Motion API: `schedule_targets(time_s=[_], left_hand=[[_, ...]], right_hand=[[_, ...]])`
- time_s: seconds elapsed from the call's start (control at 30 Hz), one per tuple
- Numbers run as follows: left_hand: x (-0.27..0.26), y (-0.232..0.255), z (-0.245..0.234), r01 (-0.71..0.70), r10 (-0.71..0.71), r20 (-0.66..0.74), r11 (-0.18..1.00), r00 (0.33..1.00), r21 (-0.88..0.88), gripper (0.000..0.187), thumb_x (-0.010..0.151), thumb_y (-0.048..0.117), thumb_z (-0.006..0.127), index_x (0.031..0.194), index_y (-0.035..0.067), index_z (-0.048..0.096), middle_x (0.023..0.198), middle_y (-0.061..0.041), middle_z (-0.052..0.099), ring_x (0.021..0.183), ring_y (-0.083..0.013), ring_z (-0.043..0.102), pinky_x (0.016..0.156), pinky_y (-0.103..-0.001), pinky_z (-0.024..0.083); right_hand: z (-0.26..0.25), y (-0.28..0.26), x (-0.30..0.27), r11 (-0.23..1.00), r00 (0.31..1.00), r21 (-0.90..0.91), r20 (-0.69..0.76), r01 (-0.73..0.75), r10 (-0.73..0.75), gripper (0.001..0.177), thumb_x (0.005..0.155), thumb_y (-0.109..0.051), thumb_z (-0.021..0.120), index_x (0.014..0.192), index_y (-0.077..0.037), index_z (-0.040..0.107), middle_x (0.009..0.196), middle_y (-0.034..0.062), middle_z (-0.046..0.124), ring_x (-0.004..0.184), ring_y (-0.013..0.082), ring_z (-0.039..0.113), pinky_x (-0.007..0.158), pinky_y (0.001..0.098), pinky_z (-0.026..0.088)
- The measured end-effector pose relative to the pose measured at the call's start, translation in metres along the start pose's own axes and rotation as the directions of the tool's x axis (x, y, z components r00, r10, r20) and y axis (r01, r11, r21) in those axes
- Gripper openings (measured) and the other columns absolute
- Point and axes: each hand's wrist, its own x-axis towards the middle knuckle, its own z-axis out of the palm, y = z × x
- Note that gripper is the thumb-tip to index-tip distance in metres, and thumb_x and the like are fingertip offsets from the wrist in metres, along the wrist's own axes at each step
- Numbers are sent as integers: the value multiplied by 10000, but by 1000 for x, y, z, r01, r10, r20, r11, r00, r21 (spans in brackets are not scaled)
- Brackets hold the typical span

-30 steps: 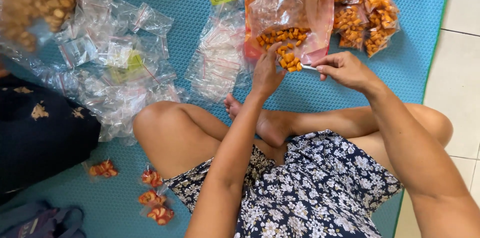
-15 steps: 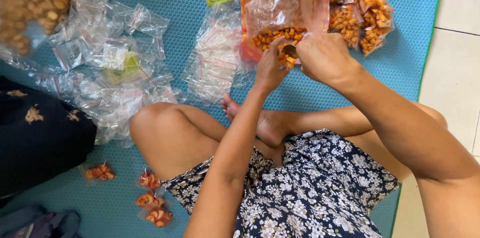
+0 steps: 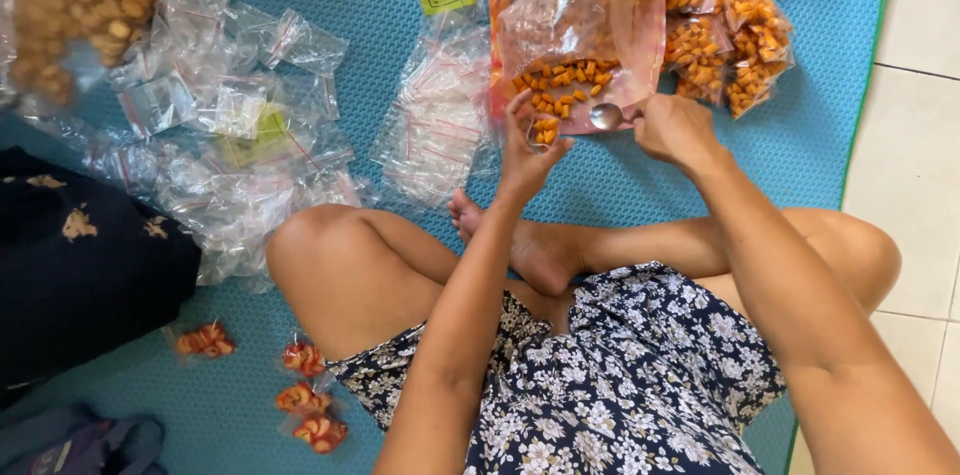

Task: Manually portioning and sealing small snacks into plastic bags while sitting on the floor.

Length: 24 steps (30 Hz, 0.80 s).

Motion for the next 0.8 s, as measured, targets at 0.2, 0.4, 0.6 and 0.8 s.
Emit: schedule_targets(time_s=[0.2, 0.4, 0.6, 0.8], left_hand=[[0, 1, -14, -13, 13, -36, 1000, 999, -3, 952, 780, -86, 841, 1547, 138, 323, 1047, -84, 654, 931, -146, 633, 753, -233, 602], [3, 2, -16, -60, 56, -57, 996, 997, -66, 995, 763, -99, 840, 1568, 102, 290, 1055, -91, 638, 996, -140, 631, 873, -218, 577], [6, 10, -13, -100, 92, -79, 990, 993, -96, 1026, 748, -50, 892, 1569, 113, 298, 1058, -74, 646, 1059, -131, 613, 936, -241, 542], [16, -10, -11, -63, 76, -46, 968, 996, 242, 967, 736, 57, 915, 1541, 169, 390, 1044, -53, 714, 1084, -213, 692, 921, -297, 567]], right_hand=[[74, 14, 42, 948, 1000, 316, -16, 18, -14, 270, 904, -171, 615, 1084, -91, 800, 1057, 288, 742, 1105, 524, 654, 937, 641, 516], [125, -11, 84, 722, 999, 691, -22, -3, 26, 211, 917, -205, 675, 1087, -171, 796, 654, 59, 709, 597, 144, 648, 499, 318, 518], [124, -36, 86, 430, 996, 903, -19, -18, 83, 262, 991, -155, 629, 1215, -46, 710, 719, 54, 713, 536, 62, 547, 421, 164, 482], [97, -1, 65, 426, 997, 902, -79, 75, -8, 230, 1004, -108, 633, 1211, -83, 729, 697, 74, 684, 511, 78, 555, 391, 166, 456]])
